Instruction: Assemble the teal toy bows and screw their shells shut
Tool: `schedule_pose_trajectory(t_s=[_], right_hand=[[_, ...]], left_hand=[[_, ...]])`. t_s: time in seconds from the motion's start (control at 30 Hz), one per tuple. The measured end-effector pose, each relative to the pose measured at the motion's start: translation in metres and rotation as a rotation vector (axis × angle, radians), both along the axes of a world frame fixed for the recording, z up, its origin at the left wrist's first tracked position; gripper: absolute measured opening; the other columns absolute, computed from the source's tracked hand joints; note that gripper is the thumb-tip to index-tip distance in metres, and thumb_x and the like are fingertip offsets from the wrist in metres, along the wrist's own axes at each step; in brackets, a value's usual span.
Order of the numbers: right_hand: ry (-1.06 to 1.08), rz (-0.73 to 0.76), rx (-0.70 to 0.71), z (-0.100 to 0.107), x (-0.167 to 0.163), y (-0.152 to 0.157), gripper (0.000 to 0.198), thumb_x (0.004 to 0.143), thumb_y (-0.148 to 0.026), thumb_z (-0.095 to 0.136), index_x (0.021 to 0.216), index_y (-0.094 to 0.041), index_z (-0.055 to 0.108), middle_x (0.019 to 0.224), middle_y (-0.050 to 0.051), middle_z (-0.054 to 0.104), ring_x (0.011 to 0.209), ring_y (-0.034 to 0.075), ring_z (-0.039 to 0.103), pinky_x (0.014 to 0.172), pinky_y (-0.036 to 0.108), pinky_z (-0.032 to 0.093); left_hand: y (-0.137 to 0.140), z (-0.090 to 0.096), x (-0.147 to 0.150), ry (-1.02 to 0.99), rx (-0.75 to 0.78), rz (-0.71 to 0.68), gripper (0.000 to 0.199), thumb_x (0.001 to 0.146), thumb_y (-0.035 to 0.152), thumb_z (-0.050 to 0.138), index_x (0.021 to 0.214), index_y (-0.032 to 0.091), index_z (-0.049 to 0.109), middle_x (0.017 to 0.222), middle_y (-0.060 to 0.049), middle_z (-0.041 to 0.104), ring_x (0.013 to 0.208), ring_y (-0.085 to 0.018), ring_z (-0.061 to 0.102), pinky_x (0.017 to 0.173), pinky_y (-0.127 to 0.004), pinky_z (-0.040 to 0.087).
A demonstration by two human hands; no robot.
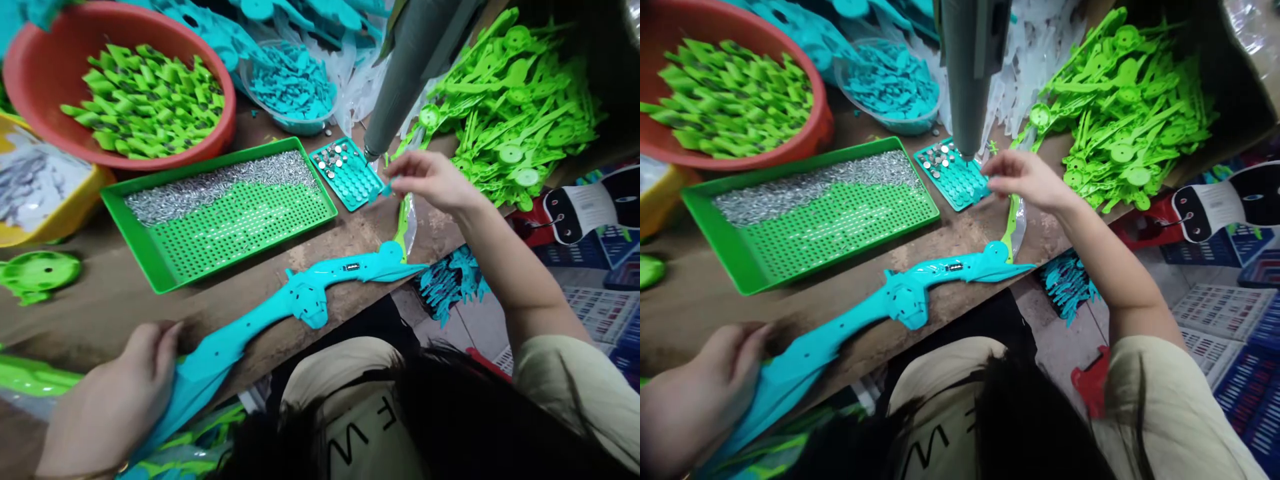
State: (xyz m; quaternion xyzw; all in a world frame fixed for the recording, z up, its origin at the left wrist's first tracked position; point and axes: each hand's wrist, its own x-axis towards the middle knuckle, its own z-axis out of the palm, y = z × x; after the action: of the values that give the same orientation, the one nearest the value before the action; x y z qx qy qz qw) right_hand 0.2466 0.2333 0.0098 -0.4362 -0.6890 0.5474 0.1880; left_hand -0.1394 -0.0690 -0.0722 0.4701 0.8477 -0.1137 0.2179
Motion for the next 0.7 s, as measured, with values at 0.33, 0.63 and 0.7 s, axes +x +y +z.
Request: schedule_pose_trajectory(t_s=[0.33,0.63,0.7], right_hand=[[-0.19,0.632,-0.06,-0.023,-0.051,-0.057,0.015,0.08,-0.024,0.07,0.091,-0.013,0.069,0.081,0.001,0.069,0.074,0.011,0.06,0.07,0.025,0.047],[-0.373,1.14,0.149,-0.013,-0.079,-0.044,0.01,0.087,-0.02,0.064,0.091,-0.017,0.072,0.09,0.003,0.058,0.085,0.013,0.055,0.079,0.026,0.043],[-0.393,1.15,0.155,-0.012,-0.08,-0.047,0.008,0.086,-0.02,0.065,0.09,-0.019,0.071,0.095,0.003,0.058,0.086,0.013,0.055,0.08,0.026,0.043]], left_hand=[[0.003,0.02,0.022,0.117,-0.048,-0.079,0.054,0.092,0.059,0.012,0.104,0.024,0.051,0.069,-0.005,0.058,0.058,-0.025,0.053,0.055,-0.028,0.033],[0.01,0.031,0.036,0.175,-0.066,-0.022,0.062,0.091,0.058,0.009,0.113,0.02,0.053,0.068,-0.007,0.057,0.06,-0.026,0.054,0.053,-0.028,0.03],[0.008,0.03,0.036,0.19,-0.042,-0.01,0.061,0.091,0.058,0.013,0.113,0.02,0.055,0.065,-0.006,0.055,0.058,-0.025,0.053,0.054,-0.027,0.031]])
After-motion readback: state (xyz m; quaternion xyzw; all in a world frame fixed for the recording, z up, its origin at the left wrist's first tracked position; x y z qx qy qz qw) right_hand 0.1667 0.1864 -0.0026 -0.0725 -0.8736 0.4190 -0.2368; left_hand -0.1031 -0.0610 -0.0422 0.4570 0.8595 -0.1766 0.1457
